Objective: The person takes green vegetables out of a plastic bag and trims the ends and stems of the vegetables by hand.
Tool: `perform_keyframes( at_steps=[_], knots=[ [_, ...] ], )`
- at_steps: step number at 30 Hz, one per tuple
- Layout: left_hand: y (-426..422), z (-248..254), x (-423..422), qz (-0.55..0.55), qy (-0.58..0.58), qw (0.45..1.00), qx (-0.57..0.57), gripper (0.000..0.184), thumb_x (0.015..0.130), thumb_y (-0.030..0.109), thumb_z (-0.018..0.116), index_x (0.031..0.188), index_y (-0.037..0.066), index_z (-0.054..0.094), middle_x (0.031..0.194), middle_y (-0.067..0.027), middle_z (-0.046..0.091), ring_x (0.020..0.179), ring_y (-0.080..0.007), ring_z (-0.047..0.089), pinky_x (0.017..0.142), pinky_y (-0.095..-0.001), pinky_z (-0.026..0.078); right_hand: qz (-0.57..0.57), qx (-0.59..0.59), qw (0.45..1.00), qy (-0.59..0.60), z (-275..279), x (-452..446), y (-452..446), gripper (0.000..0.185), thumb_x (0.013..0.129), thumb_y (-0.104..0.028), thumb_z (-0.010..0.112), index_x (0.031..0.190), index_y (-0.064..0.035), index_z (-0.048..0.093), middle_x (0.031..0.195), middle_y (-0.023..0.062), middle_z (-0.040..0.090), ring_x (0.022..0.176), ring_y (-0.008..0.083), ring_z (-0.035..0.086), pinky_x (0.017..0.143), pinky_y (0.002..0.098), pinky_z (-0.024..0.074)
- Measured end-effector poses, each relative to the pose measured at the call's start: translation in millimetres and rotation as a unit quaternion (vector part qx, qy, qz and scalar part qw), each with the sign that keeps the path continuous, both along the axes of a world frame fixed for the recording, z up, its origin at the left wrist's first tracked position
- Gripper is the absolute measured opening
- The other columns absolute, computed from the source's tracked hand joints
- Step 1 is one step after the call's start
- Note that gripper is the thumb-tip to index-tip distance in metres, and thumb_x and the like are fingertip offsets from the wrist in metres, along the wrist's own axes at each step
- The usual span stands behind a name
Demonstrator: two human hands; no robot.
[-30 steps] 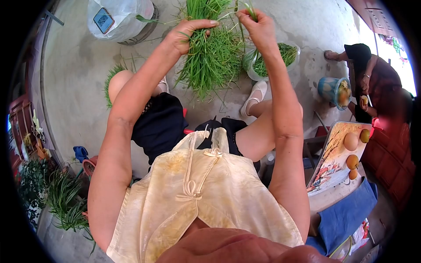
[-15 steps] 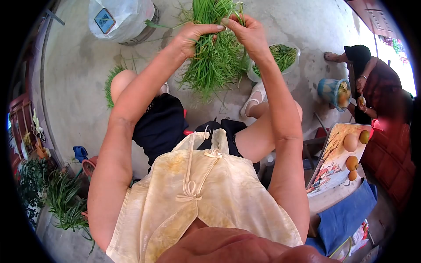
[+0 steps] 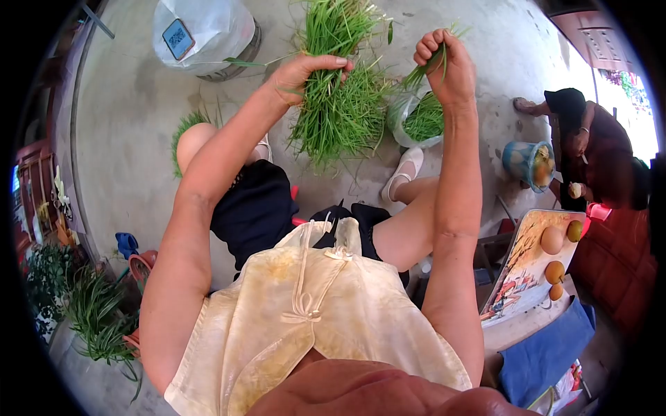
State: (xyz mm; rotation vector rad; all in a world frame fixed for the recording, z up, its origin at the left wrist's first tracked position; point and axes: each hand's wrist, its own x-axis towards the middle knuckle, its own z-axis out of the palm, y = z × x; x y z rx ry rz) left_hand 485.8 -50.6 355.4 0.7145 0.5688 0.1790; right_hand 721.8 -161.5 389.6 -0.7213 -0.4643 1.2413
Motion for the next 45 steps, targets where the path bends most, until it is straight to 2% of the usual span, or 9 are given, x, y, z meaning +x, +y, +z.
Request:
perform_keyframes(
  at_steps=[6, 12, 13, 17, 20, 25, 35, 41, 45],
  knots=[
    [-9.6, 9.1, 5.4, -0.006, 0.021, 0.994, 0.105, 0.028, 0.075, 0.008, 0.067, 0.101, -0.001, 0.060, 0.087, -0.0077, 0.064, 0.077, -0.0142, 0.061, 0.073, -0.0271, 0.050, 0.069, -0.010, 0.997, -0.022, 6.0, -0.8, 4.3, 0.019, 0.093, -0.022, 0.049, 0.090, -0.0029, 0.051, 0.062, -0.0037, 0.040, 0.051, 0.0072, 0.036, 0.048, 0.0203, 0.0279],
    [-24.7, 1.5, 15.1, -0.005, 0.052, 0.982, 0.179, 0.043, 0.072, 0.008, 0.070, 0.111, 0.001, 0.055, 0.098, -0.0059, 0.062, 0.086, -0.0141, 0.058, 0.078, -0.0278, 0.047, -0.028, -0.156, 0.935, -0.317, 17.5, -41.0, 10.2, 0.022, 0.090, -0.025, 0.057, 0.090, -0.0039, 0.062, 0.053, -0.0096, 0.033, 0.044, 0.0008, 0.026, 0.041, 0.0188, 0.0175],
    [-26.7, -3.7, 17.2, 0.000, 0.060, 0.979, 0.196, 0.045, 0.071, 0.008, 0.070, 0.113, 0.001, 0.054, 0.101, -0.0057, 0.061, 0.088, -0.0141, 0.058, 0.079, -0.0279, 0.047, -0.016, -0.188, 0.917, -0.350, 13.2, -38.5, 9.6, 0.033, 0.081, -0.033, 0.065, 0.090, -0.0019, 0.067, 0.060, -0.0052, 0.051, 0.054, 0.0033, 0.044, 0.049, 0.0208, 0.0332],
    [-27.1, -9.6, 17.4, -0.016, 0.105, 0.949, 0.298, 0.051, 0.069, 0.008, 0.071, 0.117, 0.001, 0.052, 0.104, -0.0051, 0.059, 0.091, -0.0145, 0.056, 0.081, -0.0283, 0.046, 0.002, -0.231, 0.889, -0.396, 15.5, -45.8, 12.3, 0.035, 0.080, -0.034, 0.066, 0.087, 0.0001, 0.067, 0.069, 0.0005, 0.059, 0.062, 0.0093, 0.051, 0.057, 0.0253, 0.0409],
    [-25.1, -3.8, 14.9, -0.015, 0.134, 0.939, 0.318, 0.051, 0.069, 0.007, 0.070, 0.116, 0.001, 0.052, 0.103, -0.0049, 0.059, 0.091, -0.0142, 0.056, 0.082, -0.0279, 0.045, -0.016, -0.206, 0.888, -0.412, -2.3, -41.1, 18.2, 0.032, 0.080, -0.034, 0.068, 0.084, -0.0031, 0.063, 0.051, -0.0082, 0.038, 0.042, 0.0010, 0.027, 0.039, 0.0208, 0.0179],
    [-23.0, -3.8, 11.9, -0.002, 0.150, 0.921, 0.359, 0.047, 0.071, 0.005, 0.069, 0.114, 0.000, 0.052, 0.098, -0.0042, 0.061, 0.086, -0.0130, 0.057, 0.080, -0.0263, 0.046, 0.028, -0.237, 0.926, -0.292, -8.8, -34.7, 22.5, 0.025, 0.081, -0.028, 0.065, 0.080, -0.0036, 0.062, 0.052, -0.0068, 0.040, 0.043, 0.0033, 0.032, 0.039, 0.0224, 0.0227],
    [-4.7, -31.4, 1.0, -0.002, 0.174, 0.951, 0.257, 0.042, 0.070, 0.007, 0.071, 0.109, 0.001, 0.056, 0.095, -0.0067, 0.062, 0.081, -0.0146, 0.058, 0.071, -0.0276, 0.047, -0.196, -0.121, 0.962, -0.146, -6.7, -10.7, 21.0, 0.012, 0.082, -0.015, 0.063, 0.080, -0.0059, 0.056, 0.049, -0.0075, 0.035, 0.038, 0.0027, 0.026, 0.036, 0.0208, 0.0181],
    [21.5, -65.8, -34.5, 0.050, 0.232, 0.970, 0.042, 0.018, 0.070, 0.010, 0.071, 0.085, 0.005, 0.062, 0.067, -0.0035, 0.059, 0.059, -0.0152, 0.057, 0.050, -0.0312, 0.047, -0.476, -0.066, 0.837, -0.263, 4.1, 52.6, -5.3, 0.012, 0.082, -0.013, 0.064, 0.080, -0.0057, 0.055, 0.051, -0.0058, 0.041, 0.038, 0.0036, 0.032, 0.035, 0.0202, 0.0240],
    [30.9, -65.6, -42.5, 0.062, 0.220, 0.973, -0.027, 0.019, 0.074, 0.018, 0.072, 0.085, 0.007, 0.060, 0.070, -0.0028, 0.059, 0.061, -0.0154, 0.058, 0.052, -0.0296, 0.047, -0.448, -0.090, 0.829, -0.321, 8.7, 61.0, -22.6, 0.014, 0.083, -0.016, 0.064, 0.081, -0.0050, 0.057, 0.051, -0.0068, 0.041, 0.039, 0.0026, 0.032, 0.036, 0.0192, 0.0235]
  ],
)
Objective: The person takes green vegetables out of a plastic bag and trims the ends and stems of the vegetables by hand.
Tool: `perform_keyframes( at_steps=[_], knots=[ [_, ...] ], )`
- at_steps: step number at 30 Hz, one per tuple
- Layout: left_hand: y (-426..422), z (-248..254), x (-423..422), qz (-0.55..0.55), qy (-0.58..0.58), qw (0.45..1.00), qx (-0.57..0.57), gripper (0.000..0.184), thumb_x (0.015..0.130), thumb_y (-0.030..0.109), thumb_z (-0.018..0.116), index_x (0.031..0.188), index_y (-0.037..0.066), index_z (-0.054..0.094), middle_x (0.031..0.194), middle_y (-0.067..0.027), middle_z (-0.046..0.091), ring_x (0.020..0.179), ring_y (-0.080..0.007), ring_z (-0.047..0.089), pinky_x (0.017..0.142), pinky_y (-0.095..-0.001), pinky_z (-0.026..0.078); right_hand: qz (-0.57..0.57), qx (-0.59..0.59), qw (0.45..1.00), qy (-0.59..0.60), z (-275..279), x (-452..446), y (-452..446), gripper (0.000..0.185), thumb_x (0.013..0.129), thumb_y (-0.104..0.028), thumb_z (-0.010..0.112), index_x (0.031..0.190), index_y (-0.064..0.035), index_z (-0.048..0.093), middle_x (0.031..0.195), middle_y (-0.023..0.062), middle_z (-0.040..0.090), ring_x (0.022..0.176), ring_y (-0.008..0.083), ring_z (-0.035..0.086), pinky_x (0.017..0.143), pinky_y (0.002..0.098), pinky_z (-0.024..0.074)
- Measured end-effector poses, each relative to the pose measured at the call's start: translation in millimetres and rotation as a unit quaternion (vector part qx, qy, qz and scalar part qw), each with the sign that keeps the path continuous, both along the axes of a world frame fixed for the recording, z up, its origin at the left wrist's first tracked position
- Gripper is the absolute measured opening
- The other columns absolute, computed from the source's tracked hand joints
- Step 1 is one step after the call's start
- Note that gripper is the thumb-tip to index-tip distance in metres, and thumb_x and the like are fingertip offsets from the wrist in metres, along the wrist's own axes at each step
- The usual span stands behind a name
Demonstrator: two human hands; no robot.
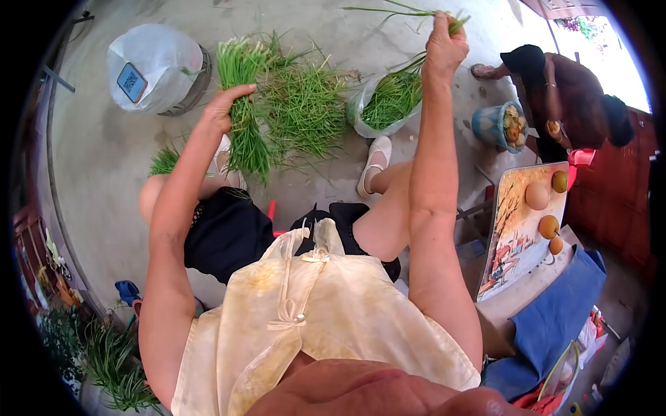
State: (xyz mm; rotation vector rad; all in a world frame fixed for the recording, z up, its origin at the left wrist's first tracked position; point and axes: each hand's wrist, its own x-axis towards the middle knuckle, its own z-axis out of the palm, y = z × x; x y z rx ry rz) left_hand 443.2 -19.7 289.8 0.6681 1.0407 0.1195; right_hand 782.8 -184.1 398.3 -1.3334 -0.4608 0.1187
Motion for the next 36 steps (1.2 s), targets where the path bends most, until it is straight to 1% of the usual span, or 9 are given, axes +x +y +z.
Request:
perform_keyframes(
  at_steps=[3, 6, 9, 19, 22, 25, 31, 34, 36],
  knots=[
    [-12.1, 36.2, 11.2, 0.051, -0.063, 0.997, -0.007, 0.020, 0.073, 0.019, 0.073, 0.084, 0.008, 0.062, 0.070, -0.0019, 0.059, 0.059, -0.0146, 0.056, 0.052, -0.0324, 0.049, 0.125, -0.103, 0.986, 0.034, -1.4, -17.7, 3.4, 0.014, 0.084, -0.017, 0.065, 0.082, -0.0054, 0.059, 0.051, -0.0077, 0.039, 0.040, 0.0017, 0.030, 0.038, 0.0189, 0.0208],
    [-20.8, 64.9, 30.8, 0.073, -0.115, 0.991, -0.017, 0.023, 0.079, 0.018, 0.068, 0.099, 0.007, 0.065, 0.071, -0.0001, 0.059, 0.057, -0.0130, 0.056, 0.053, -0.0322, 0.050, 0.263, -0.153, 0.946, 0.111, -12.4, -49.3, 17.1, 0.014, 0.083, -0.019, 0.065, 0.083, -0.0059, 0.060, 0.051, -0.0080, 0.040, 0.041, 0.0013, 0.031, 0.038, 0.0192, 0.0203],
    [-23.1, 58.8, 42.9, 0.008, -0.193, 0.980, -0.053, 0.027, 0.081, 0.018, 0.066, 0.106, 0.008, 0.064, 0.069, 0.0015, 0.059, 0.057, -0.0111, 0.056, 0.054, -0.0295, 0.051, 0.343, -0.166, 0.908, 0.176, -23.8, -79.6, 28.0, 0.016, 0.080, -0.021, 0.068, 0.085, -0.0067, 0.062, 0.052, -0.0089, 0.042, 0.043, 0.0014, 0.034, 0.040, 0.0193, 0.0227],
    [-40.5, 64.9, 63.4, 0.025, -0.162, 0.986, 0.009, 0.019, 0.073, 0.008, 0.072, 0.090, 0.001, 0.066, 0.065, -0.0021, 0.059, 0.056, -0.0114, 0.057, 0.051, -0.0287, 0.052, 0.374, -0.142, 0.888, 0.224, -29.8, -119.7, 39.3, 0.015, 0.083, -0.022, 0.065, 0.085, -0.0075, 0.062, 0.053, -0.0086, 0.042, 0.042, 0.0013, 0.032, 0.040, 0.0192, 0.0212],
    [-39.7, 61.1, 63.1, 0.036, -0.148, 0.988, 0.017, 0.018, 0.072, 0.008, 0.073, 0.087, 0.000, 0.066, 0.065, -0.0021, 0.059, 0.056, -0.0118, 0.057, 0.050, -0.0280, 0.051, 0.383, -0.169, 0.888, 0.188, -32.0, -118.3, 38.9, 0.017, 0.083, -0.023, 0.065, 0.084, -0.0061, 0.063, 0.055, -0.0080, 0.045, 0.047, 0.0018, 0.036, 0.042, 0.0200, 0.0267],
    [-40.0, 62.9, 61.6, 0.059, -0.146, 0.987, 0.024, 0.018, 0.072, 0.008, 0.073, 0.086, -0.001, 0.066, 0.065, -0.0021, 0.059, 0.054, -0.0114, 0.056, 0.048, -0.0269, 0.050, 0.374, -0.248, 0.894, -0.004, -21.5, -124.7, 34.5, 0.020, 0.083, -0.025, 0.065, 0.083, -0.0043, 0.065, 0.059, -0.0073, 0.051, 0.053, 0.0031, 0.042, 0.046, 0.0212, 0.0329],
    [-34.8, 60.8, 58.7, 0.028, -0.141, 0.988, 0.053, 0.019, 0.072, 0.009, 0.072, 0.087, -0.001, 0.066, 0.065, -0.0020, 0.060, 0.052, -0.0091, 0.055, 0.046, -0.0245, 0.048, 0.349, -0.278, 0.892, -0.074, -30.3, -118.2, 33.3, 0.023, 0.080, -0.026, 0.066, 0.086, -0.0032, 0.065, 0.061, -0.0010, 0.058, 0.055, 0.0074, 0.049, 0.052, 0.0250, 0.0403],
    [-30.9, 56.9, 56.1, 0.009, -0.138, 0.988, 0.065, 0.019, 0.073, 0.010, 0.072, 0.088, -0.001, 0.066, 0.064, -0.0012, 0.060, 0.052, -0.0078, 0.054, 0.046, -0.0234, 0.047, 0.202, -0.299, 0.896, -0.258, -39.5, -109.6, 36.3, 0.025, 0.080, -0.028, 0.064, 0.087, -0.0041, 0.065, 0.063, 0.0072, 0.062, 0.056, 0.0158, 0.057, 0.055, 0.0297, 0.0437],
    [-29.7, 55.8, 54.7, 0.004, -0.144, 0.988, 0.058, 0.019, 0.074, 0.011, 0.071, 0.089, -0.001, 0.066, 0.063, -0.0003, 0.059, 0.051, -0.0073, 0.053, 0.046, -0.0227, 0.047, 0.145, -0.275, 0.920, -0.239, -33.8, -97.8, 37.6, 0.022, 0.081, -0.025, 0.066, 0.088, -0.0038, 0.066, 0.060, 0.0013, 0.056, 0.056, 0.0090, 0.049, 0.053, 0.0264, 0.0409]
  ],
)
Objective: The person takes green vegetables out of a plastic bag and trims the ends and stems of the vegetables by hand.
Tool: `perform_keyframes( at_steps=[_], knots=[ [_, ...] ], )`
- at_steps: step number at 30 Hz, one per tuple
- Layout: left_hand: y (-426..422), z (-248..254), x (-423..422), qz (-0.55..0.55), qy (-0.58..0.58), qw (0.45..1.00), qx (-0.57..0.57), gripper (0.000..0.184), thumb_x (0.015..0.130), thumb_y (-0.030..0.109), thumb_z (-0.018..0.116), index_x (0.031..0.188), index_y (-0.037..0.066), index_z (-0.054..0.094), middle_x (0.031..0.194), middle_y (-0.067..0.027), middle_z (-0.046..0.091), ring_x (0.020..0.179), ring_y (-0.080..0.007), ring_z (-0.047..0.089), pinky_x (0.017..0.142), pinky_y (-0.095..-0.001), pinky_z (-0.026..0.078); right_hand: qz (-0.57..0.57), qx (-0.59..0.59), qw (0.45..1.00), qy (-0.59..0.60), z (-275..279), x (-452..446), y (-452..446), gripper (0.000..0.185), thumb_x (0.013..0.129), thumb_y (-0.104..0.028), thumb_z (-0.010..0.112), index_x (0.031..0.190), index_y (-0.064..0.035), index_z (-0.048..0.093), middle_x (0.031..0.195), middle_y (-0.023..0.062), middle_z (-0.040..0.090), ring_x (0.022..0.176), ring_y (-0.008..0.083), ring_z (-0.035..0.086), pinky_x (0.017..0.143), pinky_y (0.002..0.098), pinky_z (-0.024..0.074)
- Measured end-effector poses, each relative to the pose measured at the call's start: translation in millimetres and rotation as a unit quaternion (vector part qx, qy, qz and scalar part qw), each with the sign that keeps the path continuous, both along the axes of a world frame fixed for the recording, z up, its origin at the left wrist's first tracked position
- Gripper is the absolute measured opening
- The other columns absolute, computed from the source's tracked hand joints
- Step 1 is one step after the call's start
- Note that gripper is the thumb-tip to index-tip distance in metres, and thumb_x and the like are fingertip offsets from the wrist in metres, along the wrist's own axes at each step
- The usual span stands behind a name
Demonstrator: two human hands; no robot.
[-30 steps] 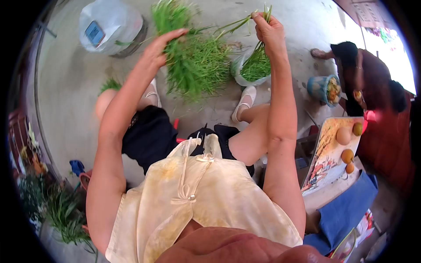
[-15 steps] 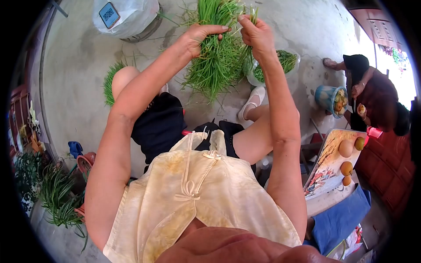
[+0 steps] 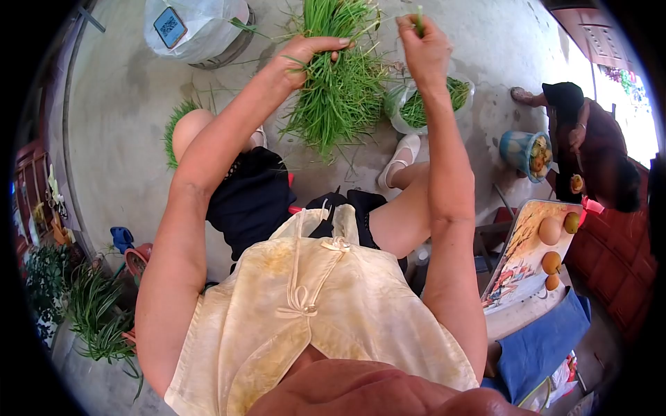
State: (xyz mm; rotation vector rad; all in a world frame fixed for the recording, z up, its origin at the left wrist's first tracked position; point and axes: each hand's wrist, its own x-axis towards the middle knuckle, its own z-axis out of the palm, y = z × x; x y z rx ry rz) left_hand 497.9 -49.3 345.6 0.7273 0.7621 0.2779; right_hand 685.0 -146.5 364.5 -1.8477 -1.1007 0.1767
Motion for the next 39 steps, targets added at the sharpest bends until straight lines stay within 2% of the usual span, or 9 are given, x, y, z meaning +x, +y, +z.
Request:
perform_keyframes(
  at_steps=[1, 2, 5, 9, 14, 20, 26, 32, 39],
  knots=[
    [-0.1, 0.6, -1.0, -0.003, -0.008, 1.000, -0.013, 0.019, 0.075, 0.011, 0.070, 0.090, -0.001, 0.066, 0.062, 0.0003, 0.058, 0.050, -0.0072, 0.052, 0.047, -0.0224, 0.046, -0.028, 0.020, 0.999, 0.005, 4.8, 6.2, -0.4, 0.021, 0.081, -0.023, 0.067, 0.089, -0.0037, 0.066, 0.059, -0.0016, 0.054, 0.055, 0.0056, 0.045, 0.051, 0.0248, 0.0395],
    [0.1, 1.0, -2.3, -0.005, -0.015, 1.000, -0.026, 0.019, 0.076, 0.012, 0.070, 0.090, -0.001, 0.066, 0.061, 0.0009, 0.057, 0.049, -0.0072, 0.051, 0.047, -0.0221, 0.046, -0.042, -0.017, 0.999, 0.011, 7.3, 11.9, -1.9, 0.025, 0.081, -0.030, 0.062, 0.088, -0.0064, 0.066, 0.067, 0.0105, 0.064, 0.059, 0.0236, 0.061, 0.057, 0.0326, 0.0453],
    [1.2, 3.7, -8.4, -0.022, -0.014, 0.998, -0.059, 0.023, 0.079, 0.016, 0.067, 0.097, 0.001, 0.064, 0.059, 0.0064, 0.051, 0.052, -0.0039, 0.046, 0.052, -0.0184, 0.040, 0.043, -0.173, 0.982, -0.058, 12.0, 17.3, -7.4, 0.025, 0.081, -0.029, 0.064, 0.088, -0.0050, 0.066, 0.065, 0.0109, 0.062, 0.058, 0.0192, 0.059, 0.056, 0.0324, 0.0449],
    [1.1, 4.5, -9.1, -0.031, -0.011, 0.999, -0.040, 0.024, 0.080, 0.018, 0.067, 0.097, 0.002, 0.063, 0.058, 0.0065, 0.050, 0.052, -0.0040, 0.046, 0.053, -0.0178, 0.039, 0.128, -0.101, 0.976, 0.147, 23.7, -13.2, -6.8, 0.022, 0.081, -0.026, 0.066, 0.086, -0.0044, 0.067, 0.061, 0.0013, 0.059, 0.055, 0.0105, 0.052, 0.052, 0.0279, 0.0411],
    [-5.2, 2.3, 0.1, -0.060, -0.009, 0.996, -0.063, 0.022, 0.080, 0.018, 0.067, 0.096, 0.003, 0.064, 0.059, 0.0064, 0.051, 0.053, -0.0037, 0.049, 0.050, -0.0193, 0.041, 0.183, -0.071, 0.871, 0.451, 9.1, -20.5, -1.8, 0.015, 0.080, -0.023, 0.067, 0.086, -0.0086, 0.066, 0.057, -0.0093, 0.048, 0.047, 0.0016, 0.038, 0.043, 0.0193, 0.0275],
    [1.6, -1.8, -0.3, -0.013, -0.014, 0.999, -0.026, 0.019, 0.078, 0.016, 0.069, 0.092, 0.003, 0.066, 0.065, 0.0035, 0.057, 0.055, -0.0045, 0.052, 0.050, -0.0213, 0.045, 0.140, -0.057, 0.879, 0.453, 3.4, -15.3, -0.3, 0.013, 0.079, -0.020, 0.070, 0.083, -0.0095, 0.063, 0.057, -0.0091, 0.046, 0.045, 0.0000, 0.034, 0.041, 0.0184, 0.0236],
    [-16.2, 8.9, 6.1, 0.029, -0.005, 0.999, 0.041, 0.014, 0.073, 0.009, 0.073, 0.082, 0.001, 0.065, 0.063, -0.0025, 0.059, 0.053, -0.0105, 0.055, 0.048, -0.0235, 0.046, 0.149, -0.014, 0.895, 0.420, -4.5, -28.2, 0.1, 0.013, 0.078, -0.018, 0.070, 0.079, -0.0076, 0.063, 0.063, -0.0069, 0.053, 0.055, 0.0013, 0.042, 0.049, 0.0188, 0.0319],
    [-9.3, 1.2, 4.1, 0.054, 0.009, 0.995, 0.083, 0.016, 0.070, 0.009, 0.075, 0.078, 0.000, 0.063, 0.064, -0.0041, 0.059, 0.052, -0.0117, 0.056, 0.047, -0.0246, 0.047, 0.158, -0.057, 0.933, 0.317, -1.6, -30.8, 1.4, 0.016, 0.079, -0.019, 0.069, 0.083, -0.0037, 0.065, 0.068, -0.0053, 0.055, 0.062, 0.0042, 0.047, 0.055, 0.0217, 0.0374],
    [-1.4, -2.7, -4.0, 0.037, 0.027, 0.997, 0.062, 0.018, 0.071, 0.011, 0.075, 0.083, 0.003, 0.064, 0.068, -0.0008, 0.060, 0.057, -0.0092, 0.055, 0.053, -0.0218, 0.047, 0.050, 0.012, 0.980, 0.194, -13.2, -1.1, 3.9, 0.019, 0.080, -0.023, 0.069, 0.083, -0.0044, 0.066, 0.063, -0.0057, 0.053, 0.057, 0.0036, 0.044, 0.051, 0.0223, 0.0345]
  ],
)
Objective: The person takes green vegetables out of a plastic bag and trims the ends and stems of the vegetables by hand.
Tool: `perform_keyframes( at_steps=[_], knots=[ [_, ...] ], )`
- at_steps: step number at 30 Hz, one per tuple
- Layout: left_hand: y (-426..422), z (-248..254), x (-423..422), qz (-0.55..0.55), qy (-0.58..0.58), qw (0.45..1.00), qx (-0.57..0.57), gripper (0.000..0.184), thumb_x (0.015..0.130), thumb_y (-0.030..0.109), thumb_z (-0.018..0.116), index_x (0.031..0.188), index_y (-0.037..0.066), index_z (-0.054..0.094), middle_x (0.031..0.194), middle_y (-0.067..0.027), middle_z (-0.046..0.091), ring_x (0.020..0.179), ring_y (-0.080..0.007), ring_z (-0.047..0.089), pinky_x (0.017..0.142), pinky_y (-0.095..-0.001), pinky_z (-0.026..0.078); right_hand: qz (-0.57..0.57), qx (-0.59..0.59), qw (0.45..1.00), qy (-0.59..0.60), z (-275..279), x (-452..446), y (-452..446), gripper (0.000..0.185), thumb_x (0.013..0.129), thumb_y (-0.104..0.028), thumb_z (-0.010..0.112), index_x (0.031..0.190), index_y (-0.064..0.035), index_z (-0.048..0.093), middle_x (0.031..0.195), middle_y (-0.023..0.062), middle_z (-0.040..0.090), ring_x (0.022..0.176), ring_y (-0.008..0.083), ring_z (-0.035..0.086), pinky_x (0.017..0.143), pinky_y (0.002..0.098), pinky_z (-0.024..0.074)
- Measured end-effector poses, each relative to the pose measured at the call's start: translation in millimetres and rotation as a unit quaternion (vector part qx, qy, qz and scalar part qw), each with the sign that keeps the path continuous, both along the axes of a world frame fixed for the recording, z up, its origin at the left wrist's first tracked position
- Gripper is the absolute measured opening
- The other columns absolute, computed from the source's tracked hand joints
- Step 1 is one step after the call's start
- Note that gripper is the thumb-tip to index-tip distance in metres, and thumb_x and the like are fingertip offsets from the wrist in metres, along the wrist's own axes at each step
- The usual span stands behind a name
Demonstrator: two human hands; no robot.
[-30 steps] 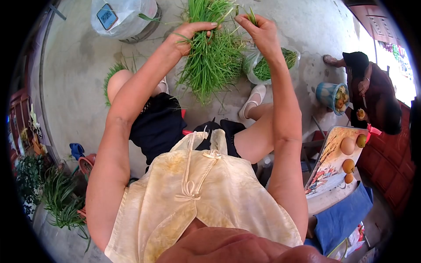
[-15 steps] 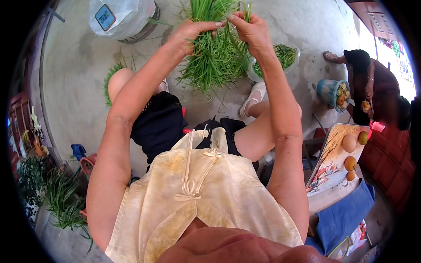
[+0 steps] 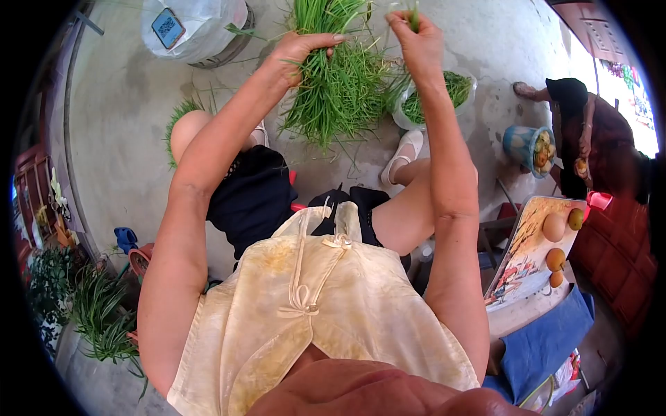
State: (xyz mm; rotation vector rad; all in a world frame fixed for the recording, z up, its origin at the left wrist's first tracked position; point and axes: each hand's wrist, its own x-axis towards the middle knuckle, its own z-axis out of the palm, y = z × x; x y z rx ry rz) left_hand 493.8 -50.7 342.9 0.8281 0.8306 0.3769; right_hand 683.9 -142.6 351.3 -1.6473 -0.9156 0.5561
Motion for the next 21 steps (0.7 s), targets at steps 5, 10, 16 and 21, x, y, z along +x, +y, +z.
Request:
perform_keyframes(
  at_steps=[5, 10, 16, 21],
  knots=[
    [1.9, 9.8, -4.3, 0.021, 0.003, 1.000, -0.010, 0.019, 0.070, 0.011, 0.076, 0.078, 0.001, 0.062, 0.062, -0.0033, 0.059, 0.050, -0.0120, 0.056, 0.046, -0.0260, 0.048, 0.051, -0.212, 0.950, -0.224, 26.9, 5.5, -10.8, 0.025, 0.078, -0.031, 0.068, 0.084, -0.0060, 0.067, 0.059, 0.0032, 0.059, 0.054, 0.0087, 0.052, 0.052, 0.0284, 0.0416],
    [-1.5, 11.5, -2.0, 0.006, -0.005, 1.000, -0.006, 0.020, 0.069, 0.012, 0.077, 0.080, 0.002, 0.062, 0.062, -0.0026, 0.059, 0.050, -0.0117, 0.056, 0.046, -0.0259, 0.048, 0.108, -0.077, 0.991, -0.009, 23.7, -13.5, -10.3, 0.023, 0.078, -0.028, 0.068, 0.081, -0.0047, 0.066, 0.063, -0.0021, 0.058, 0.057, 0.0063, 0.050, 0.053, 0.0258, 0.0397],
    [-12.9, 16.3, 7.2, -0.051, -0.013, 0.998, 0.023, 0.020, 0.074, 0.011, 0.073, 0.089, 0.004, 0.063, 0.069, -0.0006, 0.059, 0.057, -0.0092, 0.055, 0.051, -0.0235, 0.046, 0.121, -0.053, 0.974, 0.186, 18.9, -26.7, -4.4, 0.016, 0.079, -0.021, 0.068, 0.080, -0.0057, 0.064, 0.067, -0.0071, 0.053, 0.058, 0.0034, 0.044, 0.051, 0.0214, 0.0334],
    [-5.5, 16.2, 5.7, -0.029, -0.008, 1.000, 0.000, 0.022, 0.074, 0.012, 0.072, 0.093, 0.003, 0.064, 0.069, -0.0007, 0.059, 0.058, -0.0095, 0.056, 0.051, -0.0236, 0.047, 0.136, -0.070, 0.933, 0.327, 20.4, -9.5, -9.6, 0.015, 0.079, -0.020, 0.066, 0.087, -0.0085, 0.061, 0.059, -0.0088, 0.042, 0.048, 0.0019, 0.033, 0.044, 0.0199, 0.0232]
  ],
)
